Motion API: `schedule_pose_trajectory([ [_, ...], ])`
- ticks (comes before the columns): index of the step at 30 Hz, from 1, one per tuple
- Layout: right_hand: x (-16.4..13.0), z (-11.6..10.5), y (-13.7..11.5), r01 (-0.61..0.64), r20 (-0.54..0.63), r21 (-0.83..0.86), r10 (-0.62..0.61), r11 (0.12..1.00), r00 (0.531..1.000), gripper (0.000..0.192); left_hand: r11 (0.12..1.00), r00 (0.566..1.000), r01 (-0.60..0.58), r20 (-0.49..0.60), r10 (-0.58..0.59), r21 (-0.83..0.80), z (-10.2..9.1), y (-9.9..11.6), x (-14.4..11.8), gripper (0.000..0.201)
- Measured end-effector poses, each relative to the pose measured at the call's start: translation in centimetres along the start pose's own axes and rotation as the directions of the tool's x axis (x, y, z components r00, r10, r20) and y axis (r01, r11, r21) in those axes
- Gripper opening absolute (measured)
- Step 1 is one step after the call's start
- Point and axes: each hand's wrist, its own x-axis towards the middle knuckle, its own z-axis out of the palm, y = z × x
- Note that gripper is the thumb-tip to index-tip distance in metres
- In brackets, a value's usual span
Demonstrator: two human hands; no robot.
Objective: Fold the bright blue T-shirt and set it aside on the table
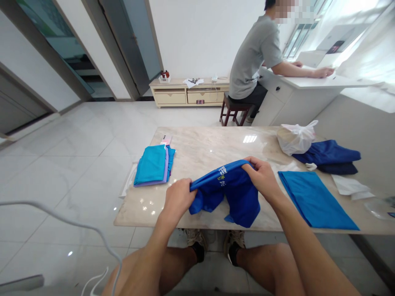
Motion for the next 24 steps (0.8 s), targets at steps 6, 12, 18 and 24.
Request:
schedule_pose_trajectory([
  [6, 0.5, -4.0, 3.1, 0.083, 0.407, -0.371, 0.082, 0.925, 0.910, 0.020, 0.870, 0.978, -0.078, -0.207, -0.028, -0.487, -2.1, -1.8, 0.9, 0.016],
  [12, 0.1, -4.3, 3.1, 0.039, 0.593, -0.272, 0.136, 0.962, 0.793, 0.011, 0.571, 0.889, 0.101, 0.331, 0.315, -0.815, -4.6, -1.8, -1.3, 0.041],
  [18, 1.3, -0.5, 1.4, 0.249, -0.371, -0.373, -0.390, 0.894, 0.843, 0.025, 0.294, 0.978, 0.105, 0.044, -0.205, -0.950, -2.4, -2.5, 0.5, 0.060],
  [24, 0.0, 2.6, 2.5, 0.370, 0.150, -0.354, -0.339, 0.859, 0.929, 0.017, 0.225, 0.977, 0.111, 0.065, -0.203, -0.968, 0.5, -1.4, 1.6, 0.067],
])
